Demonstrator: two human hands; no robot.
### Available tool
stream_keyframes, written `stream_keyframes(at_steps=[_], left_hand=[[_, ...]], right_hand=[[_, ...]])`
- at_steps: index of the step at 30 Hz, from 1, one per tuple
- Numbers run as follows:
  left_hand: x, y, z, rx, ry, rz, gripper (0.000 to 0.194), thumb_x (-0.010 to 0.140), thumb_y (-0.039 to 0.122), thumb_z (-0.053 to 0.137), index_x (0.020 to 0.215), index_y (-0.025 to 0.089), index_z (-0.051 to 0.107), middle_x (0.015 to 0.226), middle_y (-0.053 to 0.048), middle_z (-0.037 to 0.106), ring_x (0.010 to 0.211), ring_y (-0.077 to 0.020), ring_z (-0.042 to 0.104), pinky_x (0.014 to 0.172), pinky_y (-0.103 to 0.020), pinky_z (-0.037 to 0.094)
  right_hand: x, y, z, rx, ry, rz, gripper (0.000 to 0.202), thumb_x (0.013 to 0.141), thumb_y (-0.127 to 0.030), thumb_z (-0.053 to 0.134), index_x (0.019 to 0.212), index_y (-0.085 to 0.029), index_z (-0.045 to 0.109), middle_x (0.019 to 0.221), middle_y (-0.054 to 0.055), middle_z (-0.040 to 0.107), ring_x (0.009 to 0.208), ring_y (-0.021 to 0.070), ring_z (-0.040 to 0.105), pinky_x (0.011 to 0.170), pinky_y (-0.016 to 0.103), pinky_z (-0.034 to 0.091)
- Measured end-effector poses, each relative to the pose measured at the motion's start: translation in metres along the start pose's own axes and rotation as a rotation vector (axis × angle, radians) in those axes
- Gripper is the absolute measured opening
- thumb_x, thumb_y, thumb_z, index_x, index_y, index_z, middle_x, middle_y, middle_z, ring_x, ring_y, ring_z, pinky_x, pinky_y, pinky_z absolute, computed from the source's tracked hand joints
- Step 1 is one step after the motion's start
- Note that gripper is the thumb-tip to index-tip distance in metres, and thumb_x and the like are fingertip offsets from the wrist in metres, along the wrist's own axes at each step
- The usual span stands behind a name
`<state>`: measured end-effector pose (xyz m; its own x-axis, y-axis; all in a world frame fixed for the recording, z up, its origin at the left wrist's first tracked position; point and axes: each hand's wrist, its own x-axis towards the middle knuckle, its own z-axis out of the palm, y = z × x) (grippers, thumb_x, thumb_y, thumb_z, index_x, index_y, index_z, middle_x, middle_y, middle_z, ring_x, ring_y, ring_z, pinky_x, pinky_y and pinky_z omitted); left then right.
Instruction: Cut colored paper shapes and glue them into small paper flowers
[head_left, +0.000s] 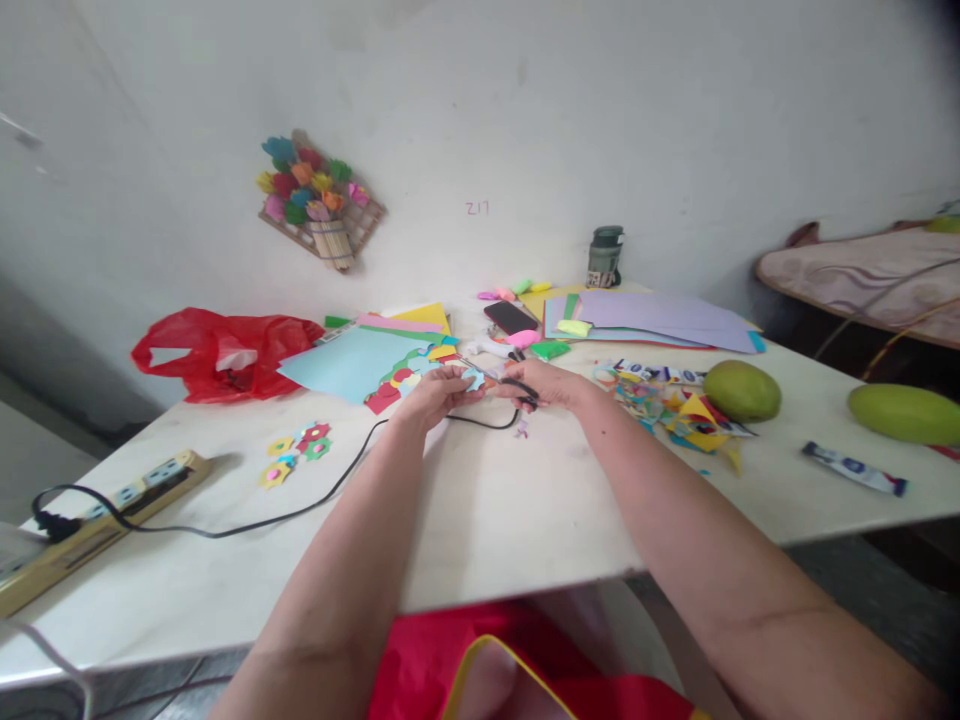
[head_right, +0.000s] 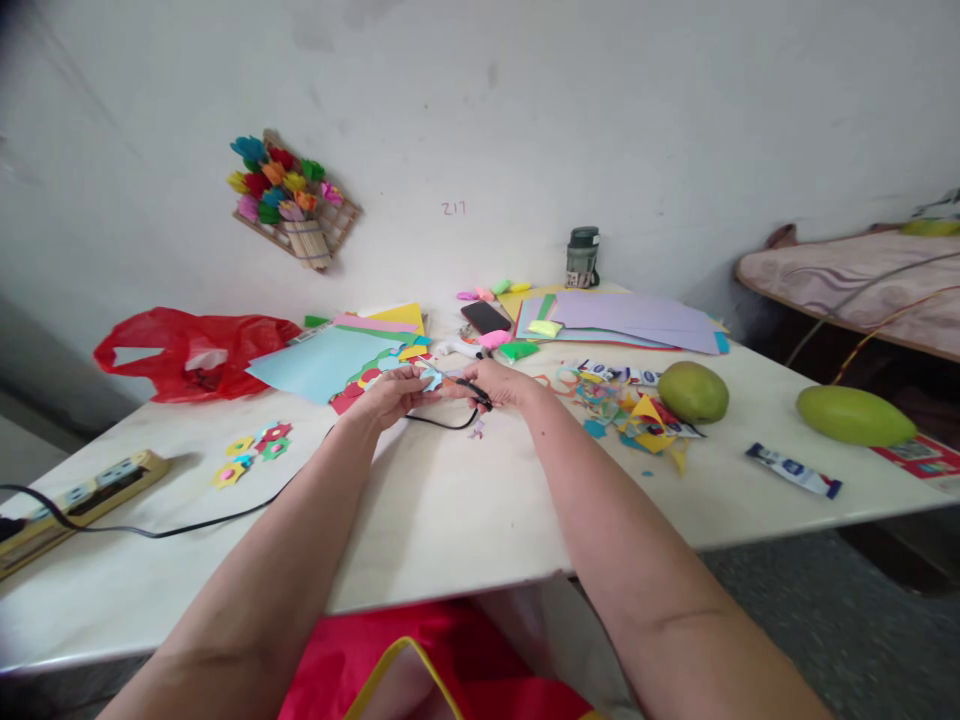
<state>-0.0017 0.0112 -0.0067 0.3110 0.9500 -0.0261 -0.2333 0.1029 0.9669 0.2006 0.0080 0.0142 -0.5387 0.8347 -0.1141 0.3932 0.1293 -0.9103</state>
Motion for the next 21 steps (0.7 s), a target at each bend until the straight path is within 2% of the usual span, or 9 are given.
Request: stream_keyframes(at_steps=[7, 16, 21], left_hand=[[-0.0021, 0.0018, 0.0012, 0.011, 0.01, 0.0, 0.009, 0.067, 0.011, 0.067, 0.069, 0.01, 0.059, 0.065, -0.001, 0.062, 0.058, -0.0083, 0.06, 0.072, -0.024, 0.053], [-0.0071, 0.0068, 0.0047, 0.053, 0.003, -0.046, 0.012, 0.069, 0.013, 0.066, 0.076, 0.011, 0.056, 0.072, -0.007, 0.066, 0.061, -0.0134, 0.064, 0.066, -0.028, 0.054], [-0.0074, 0.0063, 0.0053, 0.05, 0.039, -0.024, 0.013, 0.068, 0.011, 0.065, 0.071, 0.011, 0.052, 0.061, -0.002, 0.06, 0.051, -0.0085, 0.057, 0.064, -0.028, 0.054]], right_hand=[[-0.0005, 0.0054, -0.0054, 0.03, -0.021, -0.099, 0.032, 0.072, -0.04, 0.063, 0.062, -0.014, 0.047, 0.048, -0.002, 0.05, 0.034, 0.0037, 0.042, 0.028, 0.015, 0.02], [-0.0015, 0.0069, -0.0073, 0.004, -0.059, -0.089, 0.03, 0.07, -0.039, 0.061, 0.059, -0.015, 0.047, 0.047, -0.002, 0.05, 0.036, 0.0047, 0.041, 0.031, 0.017, 0.02], [-0.0016, 0.0079, -0.0076, 0.018, -0.076, -0.09, 0.029, 0.071, -0.039, 0.059, 0.058, -0.015, 0.046, 0.046, -0.002, 0.048, 0.037, 0.0052, 0.039, 0.033, 0.019, 0.023]])
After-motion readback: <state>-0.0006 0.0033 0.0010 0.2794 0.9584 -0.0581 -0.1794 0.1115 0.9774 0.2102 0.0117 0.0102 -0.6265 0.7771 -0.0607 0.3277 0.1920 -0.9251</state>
